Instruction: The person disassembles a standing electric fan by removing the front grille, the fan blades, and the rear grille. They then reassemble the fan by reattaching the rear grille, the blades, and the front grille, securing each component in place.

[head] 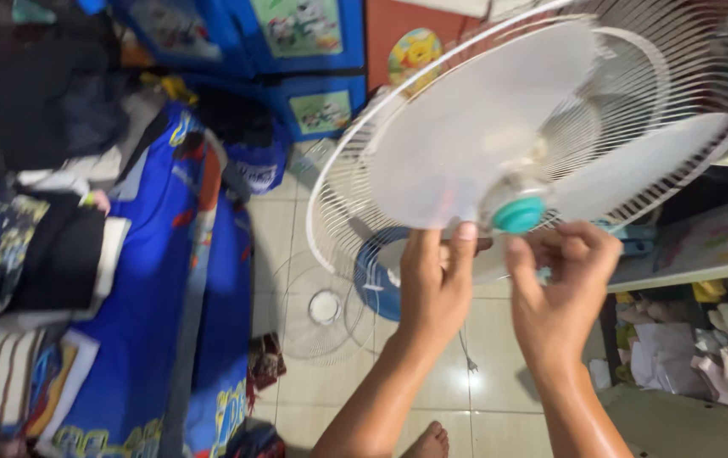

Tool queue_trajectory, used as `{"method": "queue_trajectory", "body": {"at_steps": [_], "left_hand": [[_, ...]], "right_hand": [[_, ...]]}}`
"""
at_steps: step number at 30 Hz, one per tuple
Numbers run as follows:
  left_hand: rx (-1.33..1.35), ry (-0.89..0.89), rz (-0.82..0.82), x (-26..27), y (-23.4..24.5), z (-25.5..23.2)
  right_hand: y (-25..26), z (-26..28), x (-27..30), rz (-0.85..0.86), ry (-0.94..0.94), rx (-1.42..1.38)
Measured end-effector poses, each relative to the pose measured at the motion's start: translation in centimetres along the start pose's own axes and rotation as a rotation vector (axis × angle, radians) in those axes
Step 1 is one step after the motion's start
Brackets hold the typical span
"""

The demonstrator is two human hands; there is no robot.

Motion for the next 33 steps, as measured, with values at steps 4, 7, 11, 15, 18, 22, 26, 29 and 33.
{"method": "queue_trajectory", "body": {"at_steps": [4, 7, 11, 15, 18, 22, 26, 29, 33], "left_hand": [[0.078, -0.088, -0.044, 4.8, 3.6, 0.0], [-0.001, -0.065, -0.062, 9.5, 8.2, 1.9], [-0.150, 0.296, -0.277, 13.2, 16.7, 9.8], [-0.412, 0.445, -0.341, 16.0, 25.6, 17.4], [-0.638, 0.340, -0.288, 17.6, 30.4, 22.2], [-0.831, 0.375, -0.116, 21.0, 34.3, 28.3], [-0.924, 0.562, 0.006, 24.1, 35.1, 35.4], [-0.992, 0.640, 0.123, 25.9, 34.5, 41.5], [-1.011, 0.742, 0.232, 29.2, 33.7, 49.9]], "right_hand": [[-0.4, -2.5, 5.8, 0.074, -0.111, 0.022], [-2.9, -4.3, 9.7, 0.311, -0.158, 0.245], [-9.1, -8.1, 14.9, 0.596, -0.402, 0.320], [-17.1, -13.0, 18.4, 0.759, -0.381, 0.351], [-21.0, -17.8, 20.5, 0.799, -0.282, 0.508], [-24.5, -25.3, 23.5, 0.948, -0.411, 0.668], [-27.1, -31.0, 26.8, 1.073, -0.270, 0.792], [-29.5, -35.4, 29.0, 1.159, -0.189, 0.856], [-31.2, -42.8, 32.1, 1.203, -0.172, 0.889]]}}
Point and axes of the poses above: each hand's wrist, its own x-axis away from the middle knuckle, its own y-axis out of the back of the hand, z = x × y, the point moved 5 cm from there along -x, towards the middle knuckle, and after that the axes turned 2 degrees about -y, right-handed, at the moved point
